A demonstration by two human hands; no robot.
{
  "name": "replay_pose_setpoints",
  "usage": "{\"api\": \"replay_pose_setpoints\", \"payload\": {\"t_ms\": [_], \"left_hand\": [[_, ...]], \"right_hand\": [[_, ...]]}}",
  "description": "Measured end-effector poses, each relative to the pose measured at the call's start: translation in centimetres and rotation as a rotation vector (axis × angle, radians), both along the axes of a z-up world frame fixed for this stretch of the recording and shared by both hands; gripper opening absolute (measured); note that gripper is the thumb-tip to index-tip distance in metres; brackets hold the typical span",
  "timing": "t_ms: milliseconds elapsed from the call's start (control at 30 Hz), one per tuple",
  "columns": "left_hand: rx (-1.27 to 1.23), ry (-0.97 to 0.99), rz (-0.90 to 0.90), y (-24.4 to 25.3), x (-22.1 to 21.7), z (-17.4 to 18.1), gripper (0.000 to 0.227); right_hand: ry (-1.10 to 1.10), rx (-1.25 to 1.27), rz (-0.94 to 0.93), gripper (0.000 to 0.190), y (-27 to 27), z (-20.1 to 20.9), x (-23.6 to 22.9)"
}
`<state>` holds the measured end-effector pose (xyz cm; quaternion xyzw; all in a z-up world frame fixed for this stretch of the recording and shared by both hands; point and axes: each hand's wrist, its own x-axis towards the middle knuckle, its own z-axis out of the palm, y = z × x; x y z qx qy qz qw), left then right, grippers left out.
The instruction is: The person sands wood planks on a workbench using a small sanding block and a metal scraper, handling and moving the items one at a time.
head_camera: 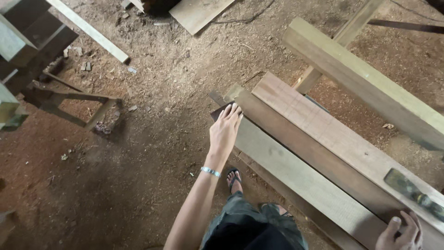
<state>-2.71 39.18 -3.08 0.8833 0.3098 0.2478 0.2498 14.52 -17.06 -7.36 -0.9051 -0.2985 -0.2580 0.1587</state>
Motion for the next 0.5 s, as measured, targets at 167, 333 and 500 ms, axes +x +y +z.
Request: {"api": "replay_pose_setpoints", "payload": {"t_ms": [167,333,500], "left_hand": [[0.114,0.043,-0.070,-0.9,-2.7,-0.6,0.029],[0.197,0.082,-0.120,-2.0,-5.5,-0.8,0.028],[0.012,0.048,0.011,-0.1,-1.3,-0.3,0.029]], "right_hand": [[0.017,0.091,0.062,0.018,0.5,-0.2,0.7],[0.032,0.010,-0.070,0.017,-0.3,-0.3,-0.2],[0.028,-0.018,-0.067,0.016,-0.1,0.0,-0.5]]}}
